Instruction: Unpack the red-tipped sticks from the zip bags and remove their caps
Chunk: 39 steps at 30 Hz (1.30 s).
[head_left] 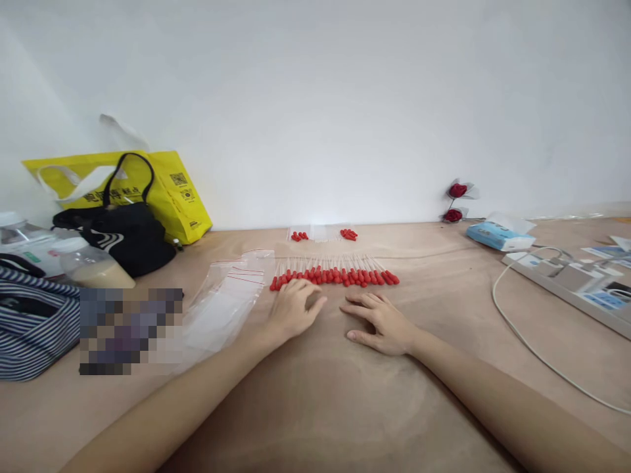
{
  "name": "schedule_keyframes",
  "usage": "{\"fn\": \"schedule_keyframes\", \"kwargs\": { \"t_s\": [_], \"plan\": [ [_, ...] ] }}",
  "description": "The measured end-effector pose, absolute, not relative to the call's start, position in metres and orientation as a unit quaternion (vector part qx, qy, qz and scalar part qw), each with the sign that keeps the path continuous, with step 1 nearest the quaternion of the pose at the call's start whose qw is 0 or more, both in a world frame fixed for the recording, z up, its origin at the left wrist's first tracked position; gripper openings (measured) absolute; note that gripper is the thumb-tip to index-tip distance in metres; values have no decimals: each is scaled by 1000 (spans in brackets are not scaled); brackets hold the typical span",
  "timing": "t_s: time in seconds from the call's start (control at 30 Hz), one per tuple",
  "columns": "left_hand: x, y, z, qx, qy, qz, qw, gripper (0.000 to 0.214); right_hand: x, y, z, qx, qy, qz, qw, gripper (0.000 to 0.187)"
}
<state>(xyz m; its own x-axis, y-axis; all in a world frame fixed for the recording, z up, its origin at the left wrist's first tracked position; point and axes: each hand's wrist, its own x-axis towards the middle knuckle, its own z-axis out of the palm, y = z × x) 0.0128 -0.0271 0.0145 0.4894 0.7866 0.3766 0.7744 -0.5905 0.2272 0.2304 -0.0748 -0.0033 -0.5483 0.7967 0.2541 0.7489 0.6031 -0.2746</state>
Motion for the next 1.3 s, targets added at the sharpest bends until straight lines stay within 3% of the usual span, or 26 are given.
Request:
{"fn": "schedule_keyframes", "kwargs": {
  "t_s": [0.27,0.63,0.8,0.9,1.07,1.3],
  "plan": [
    [76,26,28,802,563,185,-76,34,231,-72,-6,-426,-882,58,196,49],
    [72,16,44,797,560,186,-130,21,230,-73,-6,-421,-881,50,210,45],
    [21,-26,35,854,443,241,-124,17,228,-70,-13,-472,-812,3,342,22],
    [-3,-46,21,887,382,246,-80,18,224,-69,-14,-472,-777,-67,411,22],
    [-10,-49,6,891,368,264,-21,14,208,-66,-11,-390,-851,-77,343,32],
    [-8,-46,5,894,358,269,5,16,196,-57,-11,-398,-864,-60,302,24]
  ]
}}
